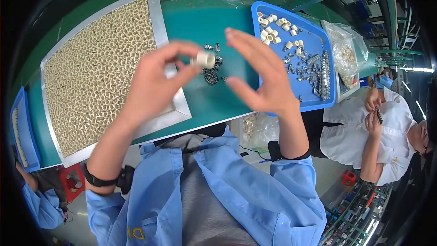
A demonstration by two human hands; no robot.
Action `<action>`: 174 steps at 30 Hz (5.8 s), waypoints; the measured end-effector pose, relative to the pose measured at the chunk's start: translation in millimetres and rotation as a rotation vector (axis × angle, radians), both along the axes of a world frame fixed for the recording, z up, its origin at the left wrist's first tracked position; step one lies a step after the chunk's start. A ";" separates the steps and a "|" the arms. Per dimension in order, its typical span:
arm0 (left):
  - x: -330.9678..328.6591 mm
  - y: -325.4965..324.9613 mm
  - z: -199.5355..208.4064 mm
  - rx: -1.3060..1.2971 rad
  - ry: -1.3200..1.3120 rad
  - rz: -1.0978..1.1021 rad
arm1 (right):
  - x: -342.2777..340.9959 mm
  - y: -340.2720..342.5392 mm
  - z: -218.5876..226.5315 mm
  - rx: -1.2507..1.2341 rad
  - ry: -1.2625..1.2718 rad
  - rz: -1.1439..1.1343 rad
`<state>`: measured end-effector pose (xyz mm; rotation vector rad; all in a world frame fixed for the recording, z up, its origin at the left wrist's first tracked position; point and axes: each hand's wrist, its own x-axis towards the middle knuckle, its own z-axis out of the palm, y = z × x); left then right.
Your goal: The person assembles components by hand by picking up a white plastic housing and a metal connector, fitting the connector into the housing, and placing the assembled unit into a blue tray. This process is repeated after moving loose housings and connectors on the work surface and reaching into a plastic bag.
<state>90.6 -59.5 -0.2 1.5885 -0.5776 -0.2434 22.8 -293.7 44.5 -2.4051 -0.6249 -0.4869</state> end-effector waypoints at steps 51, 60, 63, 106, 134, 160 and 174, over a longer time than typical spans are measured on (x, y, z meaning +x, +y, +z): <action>-50.6 56.0 -28.0 0.756 -0.654 0.216 | -4.8 -8.0 -59.5 -0.352 0.136 -0.231; -64.7 61.4 -22.7 0.569 -0.569 0.284 | -10.7 -14.9 -67.2 -0.143 0.157 -0.198; -71.2 59.2 -20.3 0.509 -0.527 0.286 | -9.8 -16.4 -68.5 -0.215 0.134 -0.235; -68.7 53.1 -23.5 0.113 -0.675 0.267 | -16.3 51.6 -42.4 0.606 0.564 -0.049; -75.3 56.9 -5.7 0.175 -0.770 0.302 | -23.1 81.5 -6.8 0.672 0.220 0.315; -77.6 45.1 -52.2 0.054 -0.367 0.235 | -38.5 -109.0 -58.0 -0.243 0.223 -0.480; -74.5 27.0 -33.5 0.134 -0.434 0.161 | -53.3 -76.7 -38.7 0.457 0.230 -0.327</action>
